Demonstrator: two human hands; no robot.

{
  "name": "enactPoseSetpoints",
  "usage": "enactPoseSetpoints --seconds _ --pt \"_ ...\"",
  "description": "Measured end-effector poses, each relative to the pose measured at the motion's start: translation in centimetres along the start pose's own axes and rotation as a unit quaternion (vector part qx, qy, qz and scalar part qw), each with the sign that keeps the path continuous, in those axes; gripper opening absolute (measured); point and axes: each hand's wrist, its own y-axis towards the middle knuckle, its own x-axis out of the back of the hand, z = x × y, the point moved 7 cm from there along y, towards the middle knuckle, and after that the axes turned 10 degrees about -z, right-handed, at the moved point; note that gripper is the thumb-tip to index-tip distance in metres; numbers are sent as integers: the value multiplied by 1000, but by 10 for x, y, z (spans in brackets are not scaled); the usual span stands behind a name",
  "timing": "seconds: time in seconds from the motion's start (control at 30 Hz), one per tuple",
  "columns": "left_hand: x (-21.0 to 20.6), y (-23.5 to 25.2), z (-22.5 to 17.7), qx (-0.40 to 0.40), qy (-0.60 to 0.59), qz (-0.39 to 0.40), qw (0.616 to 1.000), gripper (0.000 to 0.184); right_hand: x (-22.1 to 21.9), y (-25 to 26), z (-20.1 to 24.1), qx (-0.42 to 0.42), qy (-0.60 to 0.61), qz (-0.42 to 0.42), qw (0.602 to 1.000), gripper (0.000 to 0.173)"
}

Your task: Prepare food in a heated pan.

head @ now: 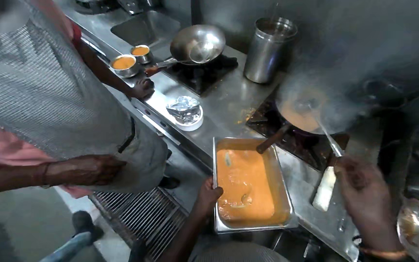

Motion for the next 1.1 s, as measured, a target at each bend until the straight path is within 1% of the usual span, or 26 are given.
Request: enactPoseSetpoints --seconds 0.03,0.1,0.13,0.17,0.2,0.27,0.37,0.43,0.47,0.5,0.6,0.63,0.67,0.73,0.8,0.93,0.97,1.03,1.1 --pt "4 0 -1 -3 -6 0 1000 28 -18 -14 11 2 51 50 997 39" --pt "10 3 -1 -26 -22 9 999 27 -69 -42 32 -2 108 184 977 36" --pt "12 2 -2 -32 -25 14 999 27 -92 -53 42 10 106 233 967 35" --pt "15 -1 -5 -32 -21 9 999 27 -109 -61 54 33 95 255 962 35" --pt "17 -3 -9 -32 -12 -1 999 28 -118 -65 64 61 81 256 961 34" --pt "25 -8 -16 -37 12 -32 999 30 -113 -64 78 92 81 211 970 34" --pt "42 -11 -35 -43 82 -58 994 33 -80 -47 77 84 112 101 985 35" --pt "54 -11 -50 -59 109 -50 991 29 -73 -37 74 60 153 68 984 33" --pt "59 -10 -56 -71 109 -45 990 26 -80 -36 78 53 175 85 979 31" --pt "64 -9 -62 -81 109 -38 990 24 -95 -38 85 55 198 124 971 30" --pt "73 -4 -68 -87 101 -36 990 29 -152 -52 118 70 224 270 934 33" --pt "75 -3 -70 -92 95 -41 990 29 -168 -54 130 63 235 292 925 34" --pt "76 -2 -73 -100 89 -45 990 27 -182 -55 139 57 245 297 921 35" --pt "79 -3 -76 -108 84 -49 989 22 -206 -56 149 53 256 289 921 38" --pt "80 -2 -80 -114 81 -43 989 21 -231 -47 157 45 260 260 929 40" --pt "82 -1 -81 -129 119 -27 984 23 -279 -25 177 -22 253 206 945 53" --pt "82 1 -82 -135 127 -19 982 25 -287 -21 185 -28 254 181 950 50" --pt "82 4 -83 -141 134 -3 981 28 -294 -20 202 -14 264 137 955 42" --pt "83 7 -85 -156 130 9 979 23 -297 -26 221 46 268 138 952 40"
